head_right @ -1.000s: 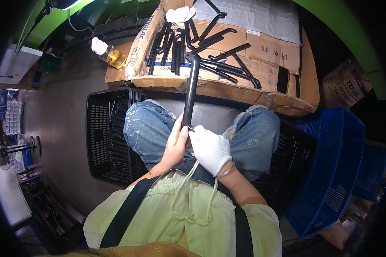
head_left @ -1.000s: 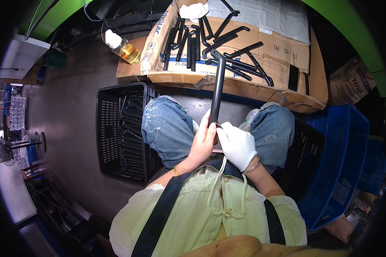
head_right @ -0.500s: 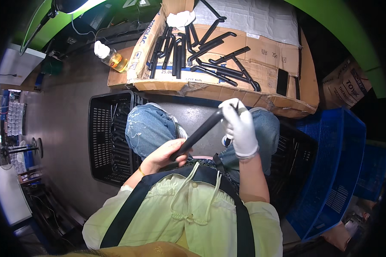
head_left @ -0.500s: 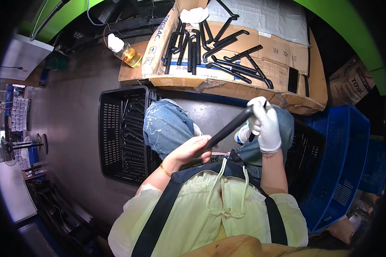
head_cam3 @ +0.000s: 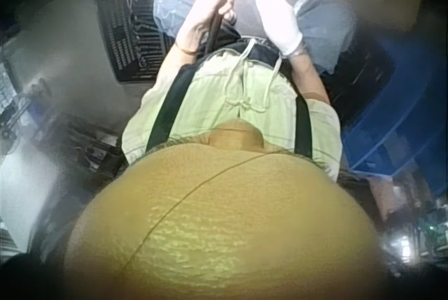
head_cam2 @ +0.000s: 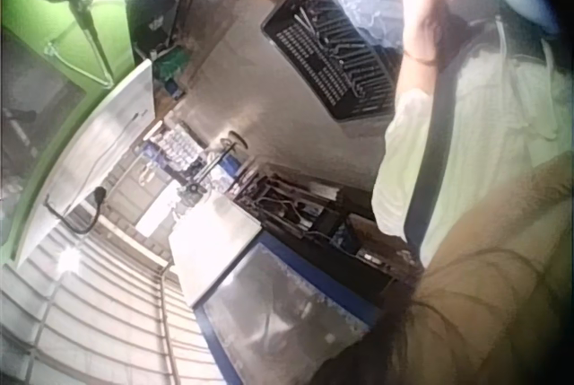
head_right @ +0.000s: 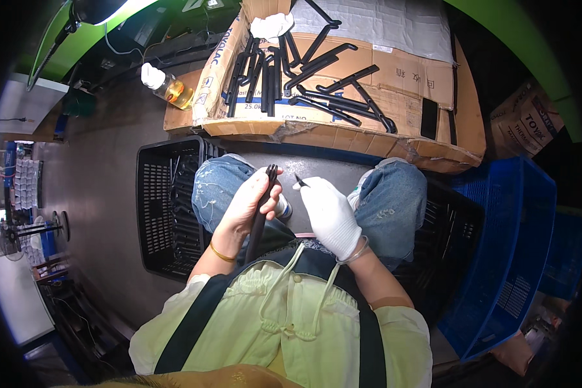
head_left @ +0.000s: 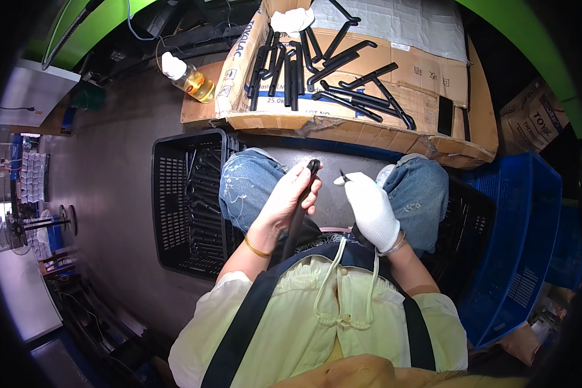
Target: Attaching plastic end-caps to black metal furniture legs and organizing them in a basket.
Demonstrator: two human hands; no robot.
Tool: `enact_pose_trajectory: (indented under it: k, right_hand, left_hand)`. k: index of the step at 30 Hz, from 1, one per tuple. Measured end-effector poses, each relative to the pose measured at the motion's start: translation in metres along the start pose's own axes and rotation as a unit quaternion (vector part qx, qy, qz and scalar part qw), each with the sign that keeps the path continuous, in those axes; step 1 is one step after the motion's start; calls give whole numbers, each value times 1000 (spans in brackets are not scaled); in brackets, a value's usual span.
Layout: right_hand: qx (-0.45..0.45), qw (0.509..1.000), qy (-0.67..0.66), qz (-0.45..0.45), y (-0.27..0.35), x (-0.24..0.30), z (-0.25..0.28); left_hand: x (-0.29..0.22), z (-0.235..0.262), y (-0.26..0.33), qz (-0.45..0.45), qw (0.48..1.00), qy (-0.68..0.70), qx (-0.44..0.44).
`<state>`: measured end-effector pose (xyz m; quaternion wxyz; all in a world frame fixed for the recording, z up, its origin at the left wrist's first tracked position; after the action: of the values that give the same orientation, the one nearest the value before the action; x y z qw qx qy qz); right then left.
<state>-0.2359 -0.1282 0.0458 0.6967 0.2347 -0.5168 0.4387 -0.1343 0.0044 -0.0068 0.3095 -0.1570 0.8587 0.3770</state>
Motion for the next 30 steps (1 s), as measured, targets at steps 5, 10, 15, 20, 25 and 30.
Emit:
enact_pose_trajectory:
  k: [5, 10, 15, 20, 25, 30]
  right_hand:
    - [-6, 973, 163, 163, 2, 40, 2]
    - [22, 958, 219, 186, -1, 48, 2]
    - [25, 955, 235, 180, -3, 51, 3]
    - [50, 946, 253, 197, -2, 48, 2]
    - [45, 960, 234, 145, -4, 54, 5]
    - [49, 955, 249, 153, -4, 55, 6]
  left_hand:
    - [13, -13, 10, 41, 998, 32, 42]
    - [10, -23, 16, 44, 997, -22, 61]
    - [7, -28, 17, 41, 995, -39, 80]
    - [7, -30, 19, 50, 994, -53, 81]
    - [8, -31, 20, 56, 993, -70, 76]
    - [10, -30, 20, 49, 993, -87, 64]
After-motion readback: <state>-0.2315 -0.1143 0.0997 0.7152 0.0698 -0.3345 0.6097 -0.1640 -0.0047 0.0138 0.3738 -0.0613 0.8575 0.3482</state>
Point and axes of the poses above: each hand's wrist, its own y-axis away from the middle knuckle, its own z-axis out of the back of the hand, x = y × z, the point moved 6 cm from there along -y, towards the middle knuckle, and after that the axes turned 10 degrees about -x, right-handed, at the moved point
